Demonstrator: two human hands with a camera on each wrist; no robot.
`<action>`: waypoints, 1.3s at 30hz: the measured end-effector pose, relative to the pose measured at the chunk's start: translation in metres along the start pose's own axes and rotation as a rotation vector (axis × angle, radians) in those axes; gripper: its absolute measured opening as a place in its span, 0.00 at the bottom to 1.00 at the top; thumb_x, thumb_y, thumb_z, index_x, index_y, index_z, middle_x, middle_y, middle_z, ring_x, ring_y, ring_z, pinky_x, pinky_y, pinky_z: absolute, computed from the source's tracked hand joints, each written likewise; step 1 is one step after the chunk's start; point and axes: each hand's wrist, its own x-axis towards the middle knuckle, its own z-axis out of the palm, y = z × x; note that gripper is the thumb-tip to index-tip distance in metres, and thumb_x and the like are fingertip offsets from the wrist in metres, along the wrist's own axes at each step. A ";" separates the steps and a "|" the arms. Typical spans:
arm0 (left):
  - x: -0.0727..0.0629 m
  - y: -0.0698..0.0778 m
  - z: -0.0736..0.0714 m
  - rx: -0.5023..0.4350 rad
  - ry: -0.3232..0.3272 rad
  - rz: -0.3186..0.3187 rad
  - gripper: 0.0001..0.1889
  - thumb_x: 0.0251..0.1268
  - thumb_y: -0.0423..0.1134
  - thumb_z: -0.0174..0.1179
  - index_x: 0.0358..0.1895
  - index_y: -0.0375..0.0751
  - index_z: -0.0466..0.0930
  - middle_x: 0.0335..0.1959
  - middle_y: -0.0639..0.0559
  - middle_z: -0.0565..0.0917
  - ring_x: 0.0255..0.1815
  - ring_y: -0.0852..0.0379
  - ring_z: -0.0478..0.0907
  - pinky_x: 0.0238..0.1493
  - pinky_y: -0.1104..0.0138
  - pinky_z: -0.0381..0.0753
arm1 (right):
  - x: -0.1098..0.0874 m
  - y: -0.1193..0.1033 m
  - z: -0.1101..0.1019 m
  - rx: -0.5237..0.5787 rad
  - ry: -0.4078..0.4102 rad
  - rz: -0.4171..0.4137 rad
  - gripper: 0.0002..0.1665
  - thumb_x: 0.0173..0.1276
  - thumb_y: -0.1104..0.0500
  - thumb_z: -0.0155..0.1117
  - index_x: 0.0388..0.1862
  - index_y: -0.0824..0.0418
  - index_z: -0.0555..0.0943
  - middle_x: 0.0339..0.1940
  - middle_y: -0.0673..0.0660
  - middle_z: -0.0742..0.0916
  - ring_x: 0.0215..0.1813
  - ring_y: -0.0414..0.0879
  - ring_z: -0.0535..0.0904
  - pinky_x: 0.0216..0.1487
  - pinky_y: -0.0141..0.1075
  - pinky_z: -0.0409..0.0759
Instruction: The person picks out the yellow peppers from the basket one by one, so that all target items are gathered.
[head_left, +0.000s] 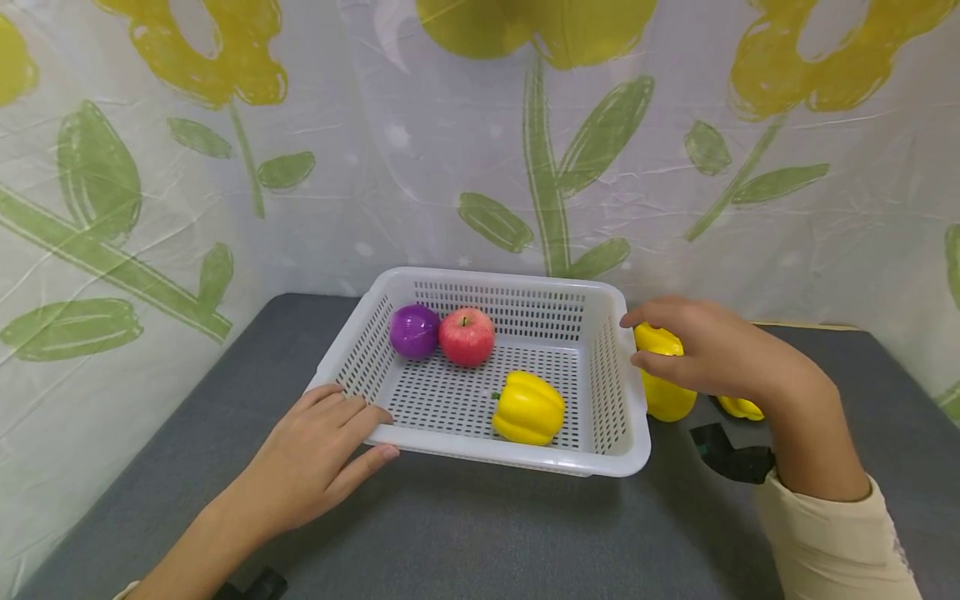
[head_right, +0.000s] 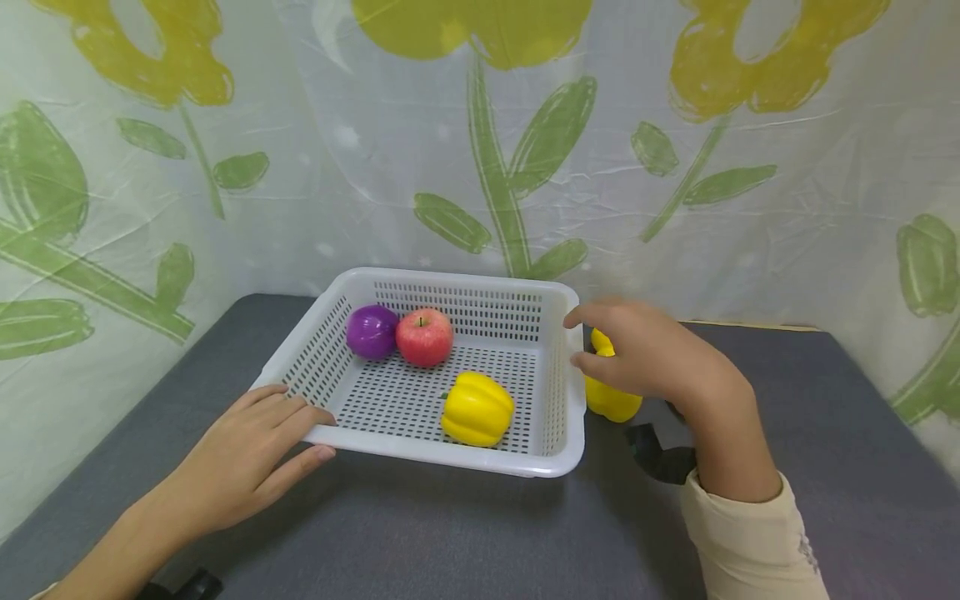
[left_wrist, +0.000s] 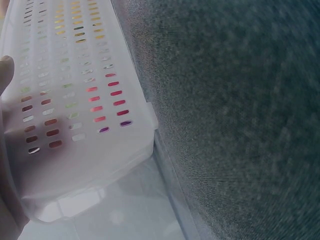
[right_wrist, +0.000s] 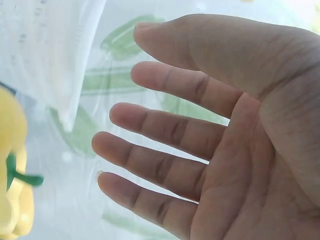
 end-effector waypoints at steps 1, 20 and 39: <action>0.000 0.000 0.000 -0.001 0.002 0.001 0.21 0.77 0.60 0.46 0.45 0.48 0.79 0.36 0.59 0.80 0.40 0.59 0.77 0.61 0.53 0.67 | 0.000 -0.003 0.001 -0.003 0.003 -0.006 0.23 0.68 0.56 0.68 0.60 0.61 0.80 0.61 0.60 0.81 0.58 0.58 0.77 0.56 0.58 0.77; 0.000 -0.001 0.000 -0.003 0.020 0.019 0.21 0.78 0.60 0.45 0.45 0.48 0.78 0.36 0.59 0.79 0.40 0.58 0.77 0.61 0.53 0.67 | 0.019 -0.040 0.032 0.004 -0.150 -0.061 0.33 0.65 0.55 0.73 0.69 0.55 0.74 0.67 0.58 0.76 0.56 0.52 0.79 0.54 0.51 0.81; 0.000 0.000 0.000 0.003 -0.005 0.002 0.20 0.77 0.60 0.46 0.45 0.50 0.78 0.37 0.60 0.79 0.40 0.59 0.76 0.61 0.53 0.67 | 0.032 -0.047 0.067 0.030 -0.259 -0.091 0.51 0.58 0.50 0.78 0.78 0.48 0.63 0.76 0.57 0.68 0.64 0.57 0.75 0.62 0.55 0.74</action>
